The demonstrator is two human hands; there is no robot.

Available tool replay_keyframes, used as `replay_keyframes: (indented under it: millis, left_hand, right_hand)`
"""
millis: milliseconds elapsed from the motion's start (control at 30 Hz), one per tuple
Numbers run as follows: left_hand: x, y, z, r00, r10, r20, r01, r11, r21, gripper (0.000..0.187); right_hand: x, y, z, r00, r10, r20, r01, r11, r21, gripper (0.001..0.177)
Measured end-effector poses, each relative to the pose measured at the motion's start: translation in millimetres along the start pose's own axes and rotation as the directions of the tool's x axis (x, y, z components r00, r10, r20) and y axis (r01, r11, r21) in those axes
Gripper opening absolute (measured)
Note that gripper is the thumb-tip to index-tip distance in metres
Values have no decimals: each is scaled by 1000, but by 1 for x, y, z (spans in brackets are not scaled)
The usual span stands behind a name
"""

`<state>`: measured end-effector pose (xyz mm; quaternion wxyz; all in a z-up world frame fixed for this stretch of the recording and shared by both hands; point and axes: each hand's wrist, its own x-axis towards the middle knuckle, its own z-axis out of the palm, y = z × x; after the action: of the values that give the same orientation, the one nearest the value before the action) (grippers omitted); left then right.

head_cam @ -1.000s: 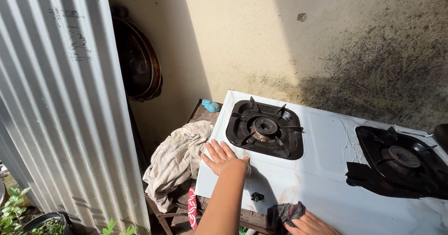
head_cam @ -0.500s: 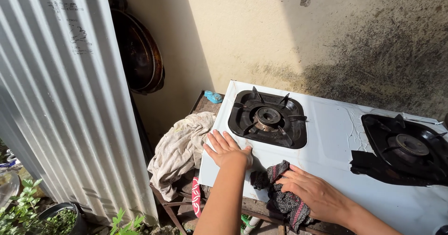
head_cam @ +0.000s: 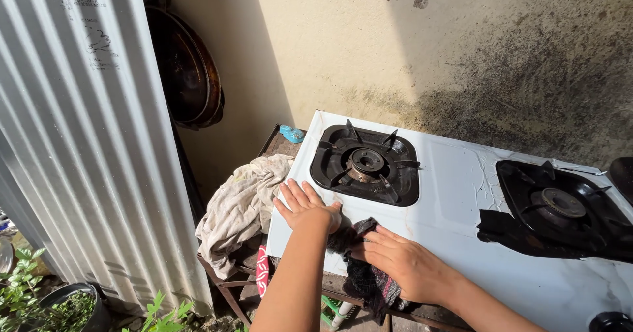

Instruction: Scrubbing and wiping a gas stove with a cloth and soapy water.

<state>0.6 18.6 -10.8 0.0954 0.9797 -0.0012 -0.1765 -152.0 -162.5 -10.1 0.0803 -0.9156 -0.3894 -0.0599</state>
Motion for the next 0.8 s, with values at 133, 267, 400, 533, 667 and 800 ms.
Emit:
replay_keyframes:
  millis: [133, 267, 400, 533, 667, 800]
  left_hand:
    - [2, 0, -1, 1000, -24, 4, 24, 1000, 9, 108]
    - [2, 1, -4, 999, -31, 9, 30, 999, 19, 109]
    - [-9, -1, -10, 1000, -22, 19, 21, 999, 31, 106]
    - [-12, -5, -13, 999, 3, 35, -3, 1000, 19, 102]
    - [-9, -5, -6, 1000, 14, 8, -14, 1000, 4, 100]
    - [-16, -7, -13, 1000, -1, 4, 1, 1000, 18, 98]
  right_hand:
    - [-72, -4, 47, 975, 72, -208, -101, 986, -132, 68]
    - [-110, 10, 109, 912, 282, -297, -353, 910, -220, 63]
    - [-41, -30, 74, 828, 399, -393, -502, 841, -202, 65]
    - [11, -28, 47, 881, 310, -356, -438, 820, -369, 45]
    - [3, -34, 1, 873, 326, -363, -391, 913, -119, 66]
    - [-65, -4, 12, 716, 551, -429, -619, 785, -24, 86]
